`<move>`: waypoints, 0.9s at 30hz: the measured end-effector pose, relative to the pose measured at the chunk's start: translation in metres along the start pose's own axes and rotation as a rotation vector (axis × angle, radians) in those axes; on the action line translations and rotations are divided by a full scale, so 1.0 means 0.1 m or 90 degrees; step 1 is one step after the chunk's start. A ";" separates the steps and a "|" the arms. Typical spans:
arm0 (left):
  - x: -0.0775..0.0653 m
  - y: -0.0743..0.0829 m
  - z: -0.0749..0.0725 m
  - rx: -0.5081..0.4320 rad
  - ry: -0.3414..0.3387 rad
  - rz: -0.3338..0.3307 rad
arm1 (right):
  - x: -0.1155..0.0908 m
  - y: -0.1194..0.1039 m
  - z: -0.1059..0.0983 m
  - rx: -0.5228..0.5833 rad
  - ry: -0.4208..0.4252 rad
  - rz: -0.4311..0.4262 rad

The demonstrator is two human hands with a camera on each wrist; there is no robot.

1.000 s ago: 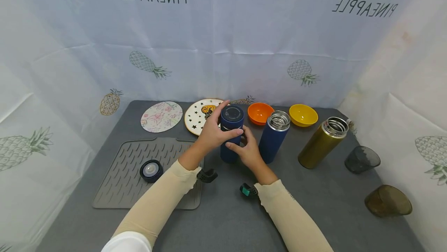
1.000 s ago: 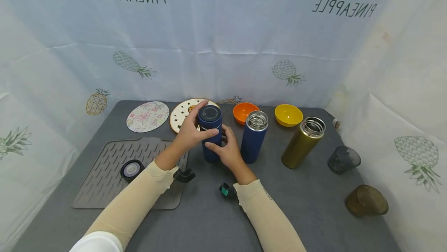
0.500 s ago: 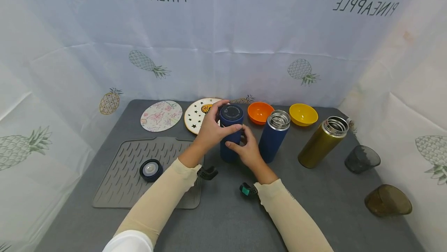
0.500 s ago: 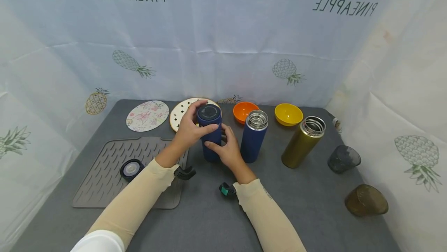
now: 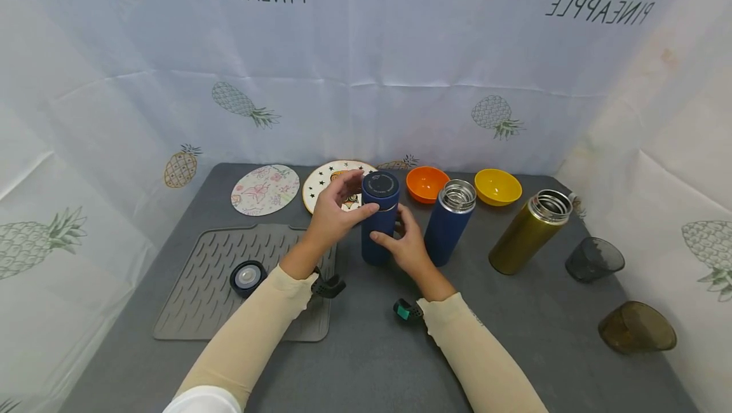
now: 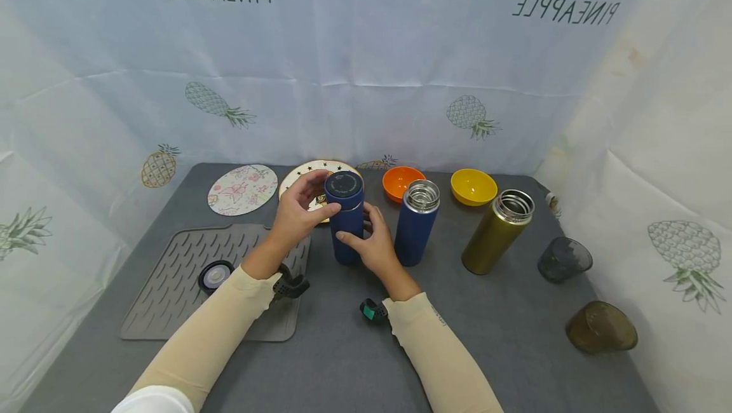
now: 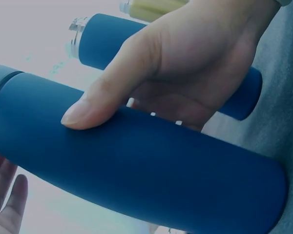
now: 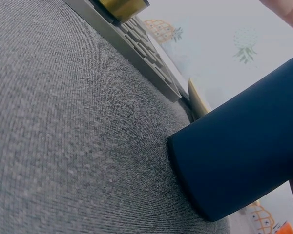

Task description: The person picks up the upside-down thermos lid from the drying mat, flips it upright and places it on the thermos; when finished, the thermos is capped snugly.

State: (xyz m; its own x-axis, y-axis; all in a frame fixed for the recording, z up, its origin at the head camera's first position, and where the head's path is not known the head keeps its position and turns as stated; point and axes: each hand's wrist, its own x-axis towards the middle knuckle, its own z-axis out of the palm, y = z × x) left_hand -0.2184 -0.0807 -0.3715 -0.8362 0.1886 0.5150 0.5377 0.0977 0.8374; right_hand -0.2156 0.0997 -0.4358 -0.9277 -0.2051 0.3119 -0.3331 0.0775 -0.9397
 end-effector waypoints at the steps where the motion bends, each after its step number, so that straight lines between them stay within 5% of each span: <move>1: -0.01 0.03 0.00 0.001 -0.004 0.007 | 0.00 0.00 0.00 0.001 0.000 0.000; 9: 0.05 -0.29 0.08 -0.021 -0.038 0.017 | 0.00 0.00 -0.01 -0.008 0.003 -0.001; 17: 0.13 -0.29 0.22 -0.028 -0.047 -0.045 | 0.08 0.36 -0.02 -0.004 0.008 -0.021; 27: 0.17 -0.28 0.25 -0.044 -0.049 -0.071 | 0.08 0.42 -0.01 -0.005 0.014 -0.042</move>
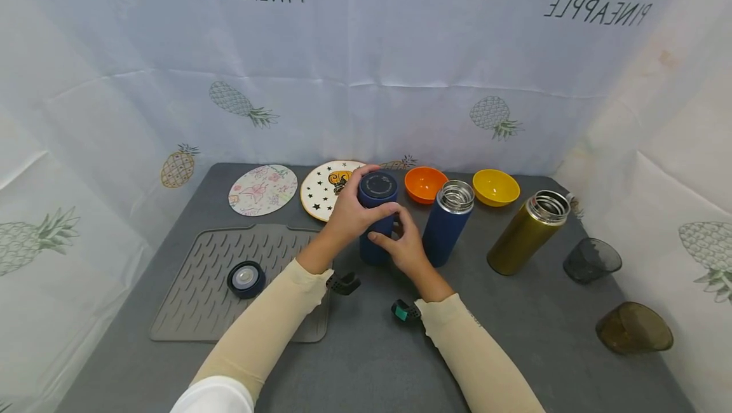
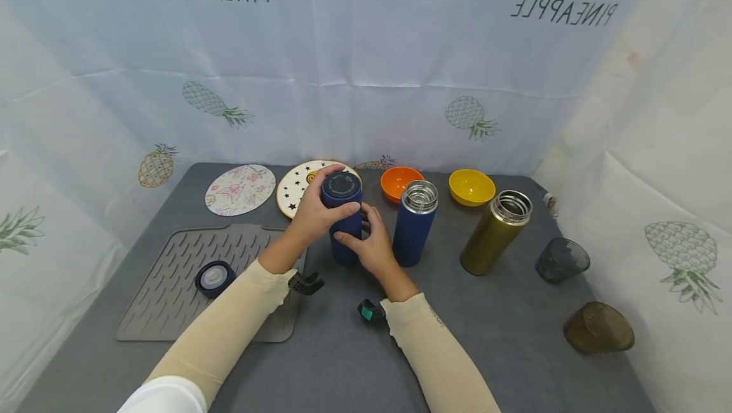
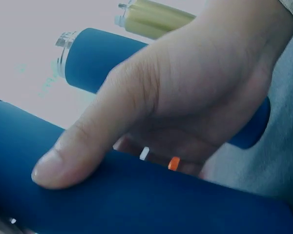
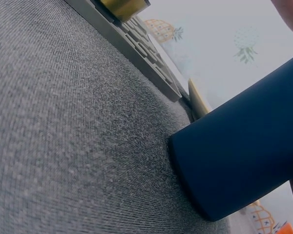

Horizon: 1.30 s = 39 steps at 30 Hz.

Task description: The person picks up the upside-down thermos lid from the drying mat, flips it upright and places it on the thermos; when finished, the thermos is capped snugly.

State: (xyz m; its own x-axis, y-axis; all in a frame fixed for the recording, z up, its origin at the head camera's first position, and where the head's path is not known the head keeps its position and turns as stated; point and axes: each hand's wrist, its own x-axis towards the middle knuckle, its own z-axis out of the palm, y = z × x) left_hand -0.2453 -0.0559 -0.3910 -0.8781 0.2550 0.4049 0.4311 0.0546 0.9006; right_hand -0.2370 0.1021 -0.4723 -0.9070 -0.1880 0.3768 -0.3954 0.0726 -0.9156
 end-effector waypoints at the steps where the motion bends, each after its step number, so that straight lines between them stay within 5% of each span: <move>1: -0.01 0.00 -0.02 0.004 0.001 0.002 | 0.00 0.00 0.00 0.002 -0.001 0.004; 15: -0.12 -0.03 -0.24 0.071 0.065 0.098 | -0.04 -0.38 0.01 -0.008 -0.012 0.036; 22: -0.15 -0.03 -0.28 0.053 0.051 0.115 | 0.00 -0.05 0.00 0.010 -0.003 0.050; 29: -0.20 0.23 -0.19 0.032 0.027 0.114 | -0.01 -0.05 0.00 0.004 0.006 0.025; 34: -0.17 0.24 -0.12 0.023 0.020 0.087 | 0.00 0.01 0.00 0.004 0.008 0.026; 39: -0.08 0.03 -0.06 0.018 0.019 0.045 | -0.01 -0.07 0.01 0.007 -0.002 0.029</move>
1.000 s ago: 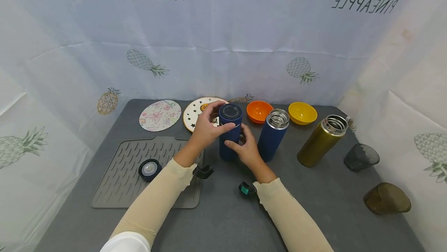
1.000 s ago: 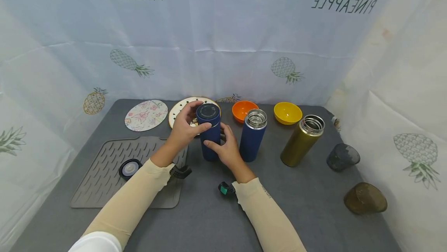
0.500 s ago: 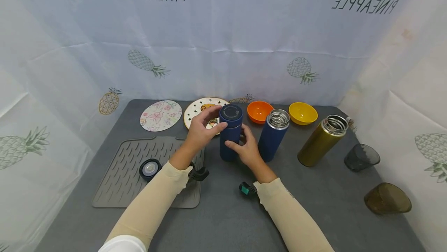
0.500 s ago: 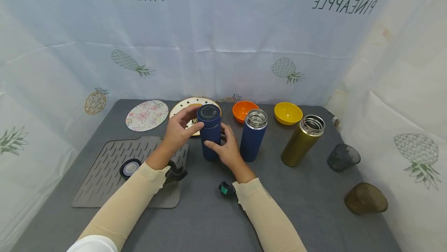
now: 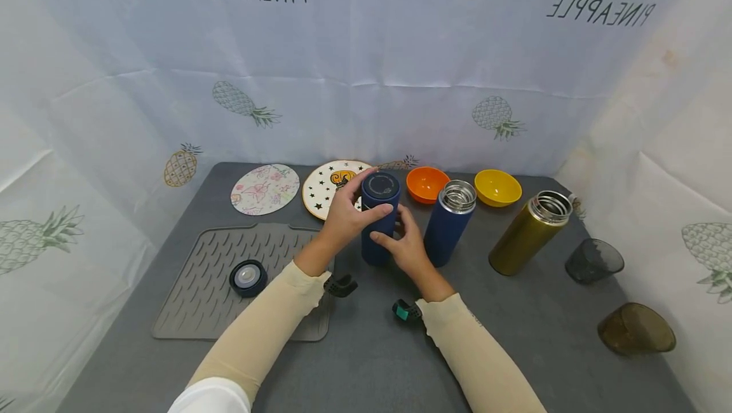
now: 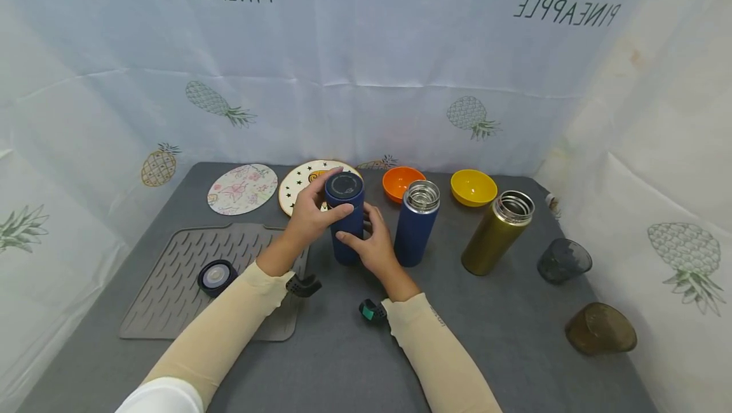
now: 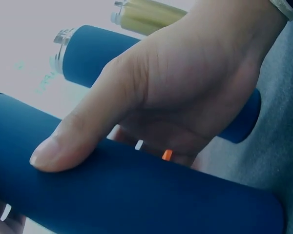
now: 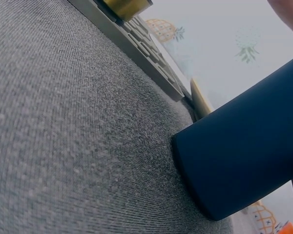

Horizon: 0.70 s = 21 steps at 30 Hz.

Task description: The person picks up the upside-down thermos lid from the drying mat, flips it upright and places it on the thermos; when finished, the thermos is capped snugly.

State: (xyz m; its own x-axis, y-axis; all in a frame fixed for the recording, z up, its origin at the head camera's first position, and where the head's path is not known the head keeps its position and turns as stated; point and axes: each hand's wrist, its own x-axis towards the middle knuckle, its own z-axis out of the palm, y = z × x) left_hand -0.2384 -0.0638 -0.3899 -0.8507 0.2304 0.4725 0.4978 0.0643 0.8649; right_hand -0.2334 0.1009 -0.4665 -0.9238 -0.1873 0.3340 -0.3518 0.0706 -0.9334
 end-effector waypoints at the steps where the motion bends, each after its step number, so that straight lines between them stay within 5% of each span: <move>1: 0.01 -0.02 0.02 -0.003 0.000 -0.007 | -0.01 -0.05 0.00 -0.002 -0.002 -0.001; 11: 0.10 -0.07 0.10 -0.057 -0.011 -0.022 | -0.08 -0.31 0.01 -0.025 -0.004 -0.020; 16: 0.07 -0.10 0.04 0.008 0.006 -0.015 | -0.02 -0.09 0.02 -0.005 -0.004 -0.010; 21: 0.04 -0.13 -0.06 0.092 0.046 0.058 | 0.03 0.05 0.01 0.000 0.009 0.001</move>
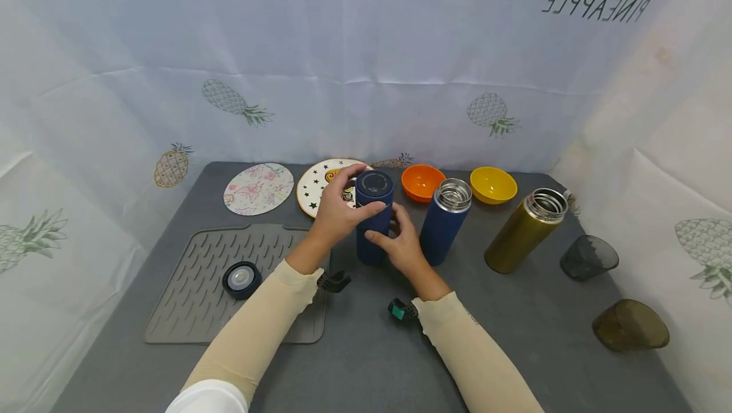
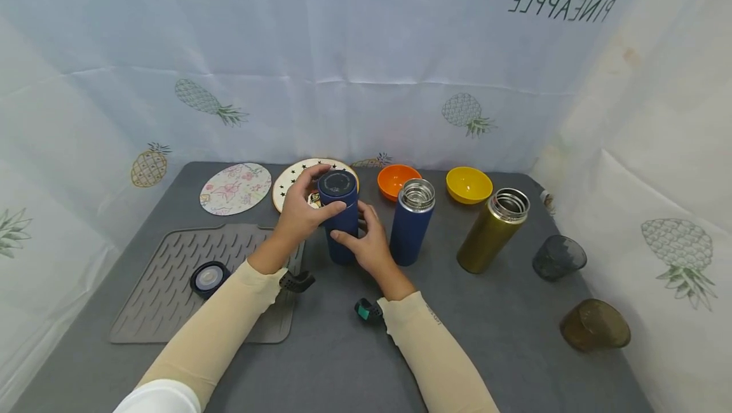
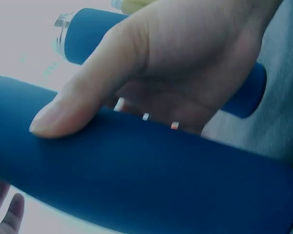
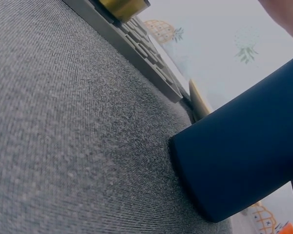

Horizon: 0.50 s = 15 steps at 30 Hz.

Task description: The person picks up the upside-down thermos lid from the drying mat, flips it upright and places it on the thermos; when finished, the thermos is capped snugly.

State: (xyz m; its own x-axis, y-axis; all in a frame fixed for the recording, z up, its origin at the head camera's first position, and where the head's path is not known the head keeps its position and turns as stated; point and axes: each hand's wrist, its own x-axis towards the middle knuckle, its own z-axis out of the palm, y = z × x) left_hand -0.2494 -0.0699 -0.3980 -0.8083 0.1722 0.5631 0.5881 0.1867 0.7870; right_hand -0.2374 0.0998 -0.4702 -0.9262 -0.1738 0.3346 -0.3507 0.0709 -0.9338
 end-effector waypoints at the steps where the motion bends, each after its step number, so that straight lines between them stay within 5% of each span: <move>1: -0.01 0.00 -0.02 0.013 0.009 0.015 | 0.00 0.00 0.00 -0.004 0.004 -0.001; 9: -0.07 0.01 -0.15 0.009 0.039 0.038 | 0.00 0.01 -0.01 -0.012 0.010 -0.004; 15: -0.14 0.31 -0.17 0.005 0.026 0.043 | -0.02 0.02 0.00 -0.013 0.009 -0.009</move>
State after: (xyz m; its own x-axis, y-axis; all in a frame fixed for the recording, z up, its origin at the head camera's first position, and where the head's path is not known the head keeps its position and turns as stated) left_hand -0.2203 -0.0831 -0.3769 -0.7669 0.1446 0.6253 0.6418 0.1834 0.7446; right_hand -0.2364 0.1006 -0.4727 -0.9231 -0.1605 0.3494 -0.3659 0.0880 -0.9265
